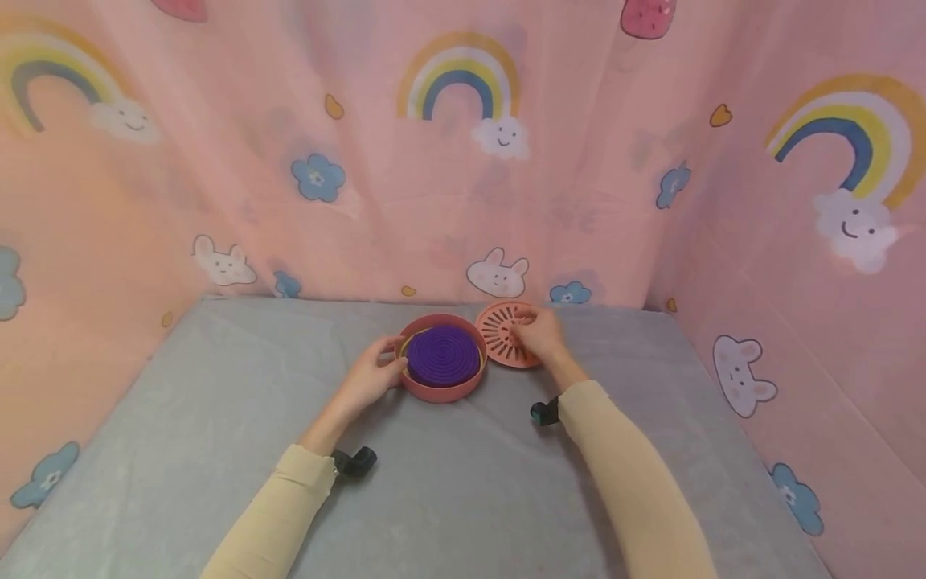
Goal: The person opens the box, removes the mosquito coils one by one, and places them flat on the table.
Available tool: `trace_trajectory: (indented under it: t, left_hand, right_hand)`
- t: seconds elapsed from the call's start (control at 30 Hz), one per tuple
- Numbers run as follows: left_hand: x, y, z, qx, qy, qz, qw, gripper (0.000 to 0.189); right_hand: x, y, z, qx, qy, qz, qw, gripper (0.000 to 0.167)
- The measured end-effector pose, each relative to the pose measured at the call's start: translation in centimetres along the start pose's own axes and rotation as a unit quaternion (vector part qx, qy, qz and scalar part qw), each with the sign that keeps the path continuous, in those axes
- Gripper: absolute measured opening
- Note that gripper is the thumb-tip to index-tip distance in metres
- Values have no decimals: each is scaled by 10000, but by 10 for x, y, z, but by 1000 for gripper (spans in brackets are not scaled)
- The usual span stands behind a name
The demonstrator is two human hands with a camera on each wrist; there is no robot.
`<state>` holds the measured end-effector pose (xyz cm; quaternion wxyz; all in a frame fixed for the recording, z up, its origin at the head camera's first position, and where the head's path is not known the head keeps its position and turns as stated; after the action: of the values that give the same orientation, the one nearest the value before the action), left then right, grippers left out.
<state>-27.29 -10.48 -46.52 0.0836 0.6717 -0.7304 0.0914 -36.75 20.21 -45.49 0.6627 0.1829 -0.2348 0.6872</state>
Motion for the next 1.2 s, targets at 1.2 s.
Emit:
trace_trajectory:
  t: [1.2]
  left_hand:
    - [0,-1,-3,-33,57,89,9999,48]
  right_hand:
    - [1,-45,78,1191,-1844,439,9746,39]
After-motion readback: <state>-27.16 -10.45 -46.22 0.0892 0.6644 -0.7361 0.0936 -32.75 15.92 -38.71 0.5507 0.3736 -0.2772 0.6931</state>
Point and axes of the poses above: each hand's wrist, its own y-axis towards the middle knuckle, its own x-axis out of the back of the hand, z = x × y, the point moved 2 cm from there along y, towards the middle knuckle, and after that the axes turned 9 degrees about -y, right-handed, at the moved point
